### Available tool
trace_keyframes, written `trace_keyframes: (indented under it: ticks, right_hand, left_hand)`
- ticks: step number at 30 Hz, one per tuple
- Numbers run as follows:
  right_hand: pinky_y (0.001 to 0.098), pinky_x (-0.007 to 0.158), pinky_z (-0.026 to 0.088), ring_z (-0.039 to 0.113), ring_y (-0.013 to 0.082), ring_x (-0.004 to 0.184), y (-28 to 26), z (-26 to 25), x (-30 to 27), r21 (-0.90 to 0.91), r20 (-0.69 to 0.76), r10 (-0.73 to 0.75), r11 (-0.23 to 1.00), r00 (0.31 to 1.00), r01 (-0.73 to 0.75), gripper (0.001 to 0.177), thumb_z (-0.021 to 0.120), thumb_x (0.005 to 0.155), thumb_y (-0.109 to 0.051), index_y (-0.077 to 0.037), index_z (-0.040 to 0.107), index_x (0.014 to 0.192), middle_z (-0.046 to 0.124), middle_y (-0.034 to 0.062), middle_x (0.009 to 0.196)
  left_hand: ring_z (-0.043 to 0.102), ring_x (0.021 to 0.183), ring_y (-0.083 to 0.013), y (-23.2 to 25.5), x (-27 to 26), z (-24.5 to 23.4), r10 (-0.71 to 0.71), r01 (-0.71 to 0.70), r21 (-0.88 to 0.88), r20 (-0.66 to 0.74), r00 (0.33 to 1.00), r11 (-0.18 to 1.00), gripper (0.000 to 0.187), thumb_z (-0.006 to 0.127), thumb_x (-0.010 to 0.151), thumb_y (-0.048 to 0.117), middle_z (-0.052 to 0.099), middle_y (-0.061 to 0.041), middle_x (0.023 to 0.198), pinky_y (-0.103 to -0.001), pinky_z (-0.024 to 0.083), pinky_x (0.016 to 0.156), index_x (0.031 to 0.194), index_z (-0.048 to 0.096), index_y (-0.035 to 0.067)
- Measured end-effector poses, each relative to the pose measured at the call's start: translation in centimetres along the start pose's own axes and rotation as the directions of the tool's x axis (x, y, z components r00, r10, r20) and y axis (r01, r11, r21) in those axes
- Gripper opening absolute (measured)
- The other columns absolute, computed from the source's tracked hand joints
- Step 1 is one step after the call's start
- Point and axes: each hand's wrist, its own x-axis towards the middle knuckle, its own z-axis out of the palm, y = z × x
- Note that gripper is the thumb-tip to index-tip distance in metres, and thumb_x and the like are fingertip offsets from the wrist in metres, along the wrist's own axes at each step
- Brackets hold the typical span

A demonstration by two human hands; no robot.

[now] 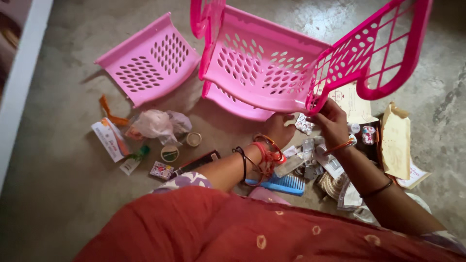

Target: The person assembles a pink plastic basket by hand, snapping together the side panels, base, and handle. They align the perforated panels and press the edges until they lock into place, completing the basket structure.

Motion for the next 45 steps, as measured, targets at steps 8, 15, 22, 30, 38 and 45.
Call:
trace_keyframes:
  ticks: [8,15,22,30,38,45]
  right_hand:
    - [0.0234,0.082,0.056,0.067,0.0092,0.095,-0.4,0.0,1.1,-0.087,-0.009,-0.025,0.996,1.000,0.024,0.037,0.067,0.098,-0.009,0.001,0.063,0.133,0.071,0.0053,0.112]
    - [0.0195,0.048,0.032,0.049,0.0034,0.060,-0.2,-1.2,1.0,-0.116,-0.060,0.106,0.987,0.993,-0.112,0.029,0.065,0.103,-0.015,-0.002,0.068,0.129,0.068,0.0017,0.086]
    - [0.0208,0.069,0.052,0.064,0.0082,0.083,-0.5,-1.5,1.8,-0.149,-0.038,0.060,0.987,0.997,-0.065,0.034,0.061,0.103,-0.014,0.002,0.065,0.133,0.071,0.0066,0.105]
    - [0.0316,0.087,0.060,0.067,0.0178,0.106,0.7,-2.1,1.9,-0.013,0.099,0.012,1.000,0.995,-0.011,0.052,0.068,0.091,-0.008,0.006,0.054,0.140,0.066,0.0116,0.122]
    - [0.0327,0.100,0.058,0.064,0.0176,0.117,1.8,-2.0,1.2,0.059,0.112,-0.009,0.998,0.994,0.003,0.059,0.069,0.089,-0.001,0.003,0.050,0.145,0.064,0.0097,0.130]
    - [0.0332,0.103,0.054,0.058,0.0189,0.124,1.3,-0.8,0.7,-0.147,0.135,-0.102,0.982,0.986,0.122,0.076,0.075,0.081,0.004,0.001,0.040,0.149,0.056,0.0089,0.135]
  left_hand:
    - [0.070,0.101,-0.0317,-3.0,2.4,0.3,-0.038,0.010,-0.267,-0.098,0.994,0.964,0.035,0.076,0.090,0.020,0.073,-0.015,0.110,-0.044,0.056,0.082,0.121,0.069,0.003]
    - [0.072,0.111,-0.0249,-4.3,2.6,-2.0,0.105,-0.144,0.289,0.146,0.984,0.946,0.037,0.064,0.100,0.036,0.075,-0.010,0.118,-0.039,0.057,0.094,0.125,0.070,0.009]
    - [0.054,0.137,-0.0249,-9.4,3.2,-2.2,0.292,-0.437,0.447,0.357,0.887,0.780,0.047,0.048,0.112,0.031,0.055,-0.014,0.149,-0.038,0.044,0.115,0.150,0.047,0.004]
    - [0.055,0.135,-0.0256,-4.1,1.6,-4.2,0.197,-0.293,0.255,0.343,0.918,0.922,0.053,0.055,0.104,0.037,0.056,-0.014,0.149,-0.037,0.046,0.111,0.147,0.051,0.006]
    - [0.064,0.123,-0.0320,3.2,1.3,-5.7,-0.211,0.134,0.194,0.462,0.862,0.972,0.065,0.067,0.091,0.050,0.066,-0.020,0.133,-0.043,0.048,0.103,0.138,0.057,0.007]
    - [0.060,0.131,-0.0333,3.2,1.1,-4.8,-0.034,-0.018,0.125,0.406,0.913,0.992,0.062,0.069,0.090,0.043,0.064,-0.020,0.139,-0.043,0.046,0.108,0.141,0.059,0.009]
